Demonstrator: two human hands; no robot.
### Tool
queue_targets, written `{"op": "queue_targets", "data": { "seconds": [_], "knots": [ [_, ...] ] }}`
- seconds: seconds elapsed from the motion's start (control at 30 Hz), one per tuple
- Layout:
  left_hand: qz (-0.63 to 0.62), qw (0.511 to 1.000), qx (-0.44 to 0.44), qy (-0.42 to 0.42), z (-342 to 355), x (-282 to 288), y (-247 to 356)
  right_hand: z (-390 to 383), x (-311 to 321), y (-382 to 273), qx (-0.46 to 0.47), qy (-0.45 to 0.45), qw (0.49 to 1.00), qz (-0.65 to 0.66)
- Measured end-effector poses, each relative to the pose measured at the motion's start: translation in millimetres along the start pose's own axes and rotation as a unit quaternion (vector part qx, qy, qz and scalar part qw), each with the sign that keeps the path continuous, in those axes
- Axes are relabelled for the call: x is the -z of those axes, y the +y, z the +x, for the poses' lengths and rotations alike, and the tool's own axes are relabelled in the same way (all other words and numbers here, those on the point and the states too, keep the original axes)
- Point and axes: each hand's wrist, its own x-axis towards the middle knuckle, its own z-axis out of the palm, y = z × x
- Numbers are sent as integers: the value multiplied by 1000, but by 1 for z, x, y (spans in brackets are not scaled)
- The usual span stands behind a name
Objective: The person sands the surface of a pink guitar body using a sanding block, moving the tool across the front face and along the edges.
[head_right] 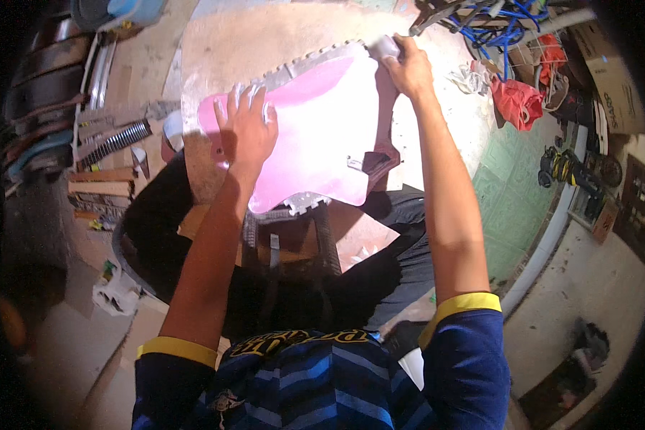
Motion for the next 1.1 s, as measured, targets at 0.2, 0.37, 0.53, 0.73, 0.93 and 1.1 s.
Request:
{"op": "queue_targets", "data": {
  "seconds": [0.2,0.37,0.53,0.73,0.93,1.1],
  "knots": [
    [-2,999,11,47,-22,-2,-3,-98,76,-12,-139,39,958,248],
    [36,999,-4,-14,-38,-17,45,-194,96,37,-218,200,851,433],
    [-1,996,-87,-28,37,-35,83,-182,108,27,-249,255,823,442],
    [65,979,-180,-69,63,-45,168,-181,105,10,-217,229,824,471],
    [-117,883,-436,-131,-24,-46,182,-178,108,2,-215,216,830,468],
    [39,957,-253,-134,15,-29,131,-180,106,2,-205,217,829,473]
  ]
}}
